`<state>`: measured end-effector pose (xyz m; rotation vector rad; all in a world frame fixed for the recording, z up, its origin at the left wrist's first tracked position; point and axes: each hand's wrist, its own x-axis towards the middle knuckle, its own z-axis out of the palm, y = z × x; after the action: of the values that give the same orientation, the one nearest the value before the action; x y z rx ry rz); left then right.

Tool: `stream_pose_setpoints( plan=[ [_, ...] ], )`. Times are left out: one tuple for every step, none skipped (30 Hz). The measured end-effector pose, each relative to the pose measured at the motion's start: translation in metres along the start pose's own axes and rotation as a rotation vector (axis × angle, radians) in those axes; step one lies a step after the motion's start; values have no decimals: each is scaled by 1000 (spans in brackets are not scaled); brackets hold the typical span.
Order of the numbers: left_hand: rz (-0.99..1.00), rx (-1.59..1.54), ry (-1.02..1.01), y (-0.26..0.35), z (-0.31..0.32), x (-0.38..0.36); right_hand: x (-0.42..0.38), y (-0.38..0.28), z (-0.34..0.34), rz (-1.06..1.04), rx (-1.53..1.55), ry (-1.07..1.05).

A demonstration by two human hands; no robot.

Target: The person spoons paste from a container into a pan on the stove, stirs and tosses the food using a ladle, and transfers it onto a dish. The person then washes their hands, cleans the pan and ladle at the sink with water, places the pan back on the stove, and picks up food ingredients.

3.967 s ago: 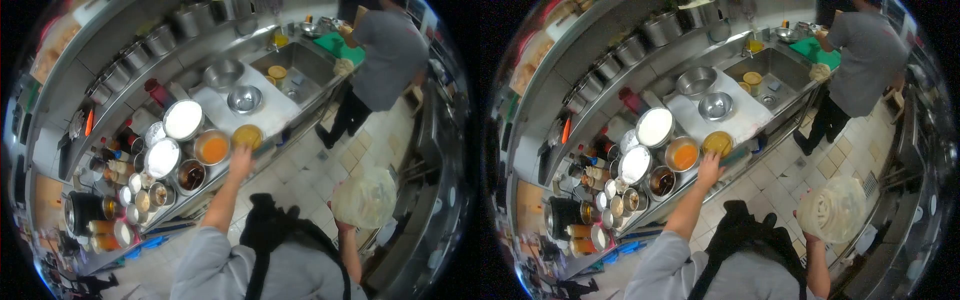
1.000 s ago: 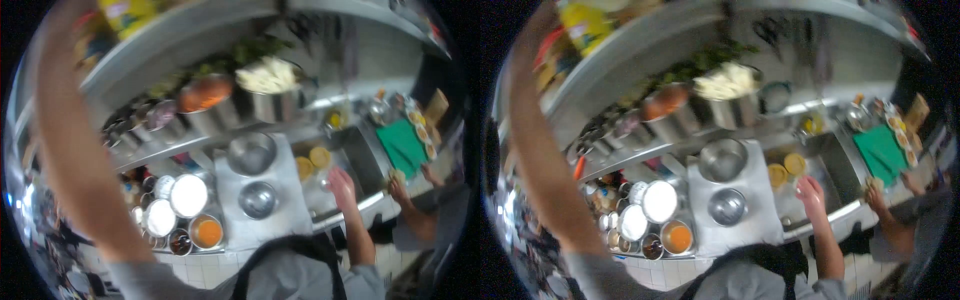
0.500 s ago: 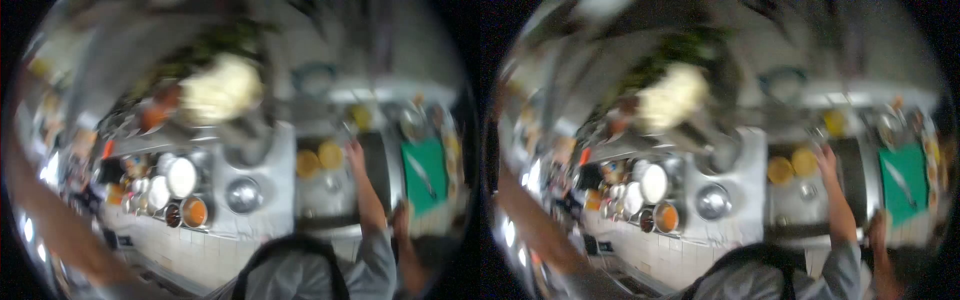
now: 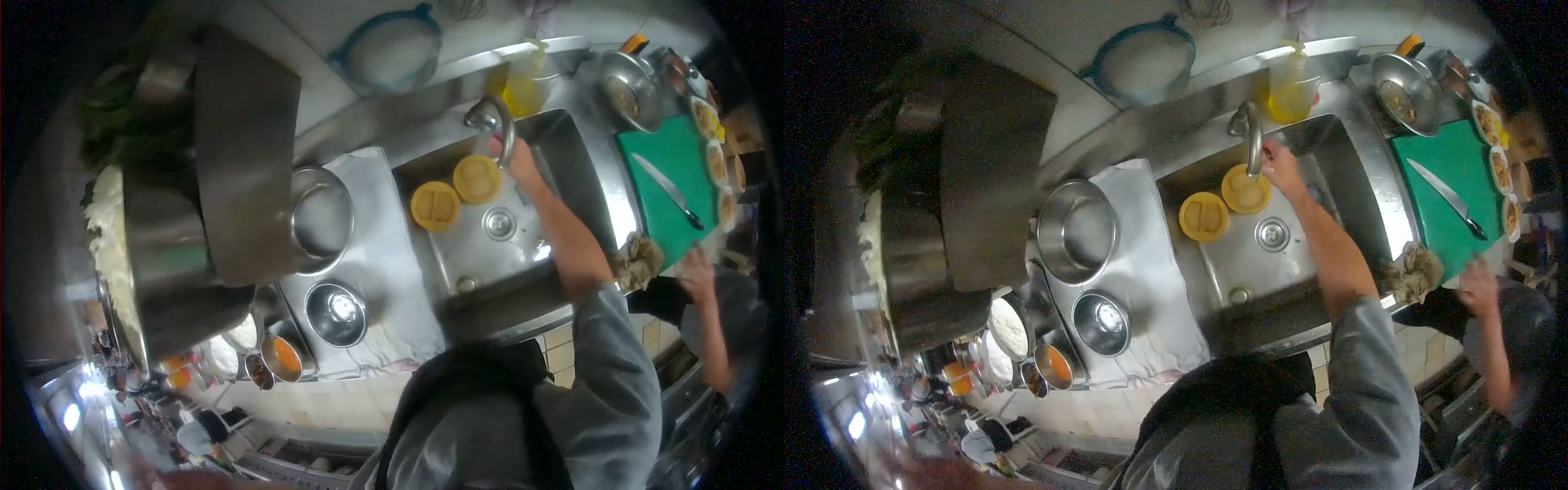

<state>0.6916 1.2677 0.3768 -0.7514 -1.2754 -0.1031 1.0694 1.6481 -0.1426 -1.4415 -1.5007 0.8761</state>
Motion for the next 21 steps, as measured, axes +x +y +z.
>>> stream_pose_setpoints(
  plan=[
    [-85, -595, -241, 11, 0, -29, 3, -3, 2, 10, 5, -14],
    [-181, -1186, -486, 22, -2, -54, 7, -12, 1, 54, 21, -37],
    [-289, -1777, -734, 34, -8, -70, 9, -14, 3, 99, 35, -58],
    [-184, -1817, -754, 81, -24, -70, 10, -9, 5, 108, 34, -67],
    [-178, -1940, -877, 98, -20, -85, 13, -4, 5, 108, 43, -112],
    [-220, -1944, -1045, 120, -22, -85, 16, 2, 4, 107, 51, -154],
    [-260, -1944, -1215, 144, -23, -84, 19, 8, 2, 115, 47, -152],
    [-242, -1980, -1335, 164, -19, -89, 21, 16, 1, 99, -109, -125],
    [-383, -1987, -1487, 183, -20, -102, 23, 23, 2, 82, -263, -98],
    [-353, -1998, -1604, 206, -16, -112, 30, 58, 8, 83, -263, -94],
    [-231, -1873, -1722, 229, -19, -106, 37, 101, 14, -15, -137, -116],
    [-196, -1891, -1662, 255, -22, -115, 41, 143, 19, -111, -11, -135],
    [-165, -1911, -1609, 281, -26, -131, 26, 104, 13, 54, 109, -152],
    [-233, -1930, -1673, 304, -34, -136, 10, 56, 5, 225, 238, -145],
    [-309, -1942, -1746, 325, -45, -143, -7, 6, -3, 392, 358, -116],
    [-328, -2019, -1697, 347, -58, -160, -26, -10, -2, 413, 349, -120],
    [-344, -2096, -1624, 368, -69, -173, -37, -23, 2, 378, 328, -148],
    [-237, -2175, -1449, 386, -80, -174, -47, -33, 7, 339, 311, -176],
    [-131, -2242, -1267, 402, -91, -175, -57, -38, 12, 340, 309, -177],
    [-51, -2307, -1230, 414, -103, -179, -66, -40, 16, 435, 448, -196],
    [78, -2316, -1200, 424, -113, -178, -71, -42, 18, 531, 588, -216]
  ],
)
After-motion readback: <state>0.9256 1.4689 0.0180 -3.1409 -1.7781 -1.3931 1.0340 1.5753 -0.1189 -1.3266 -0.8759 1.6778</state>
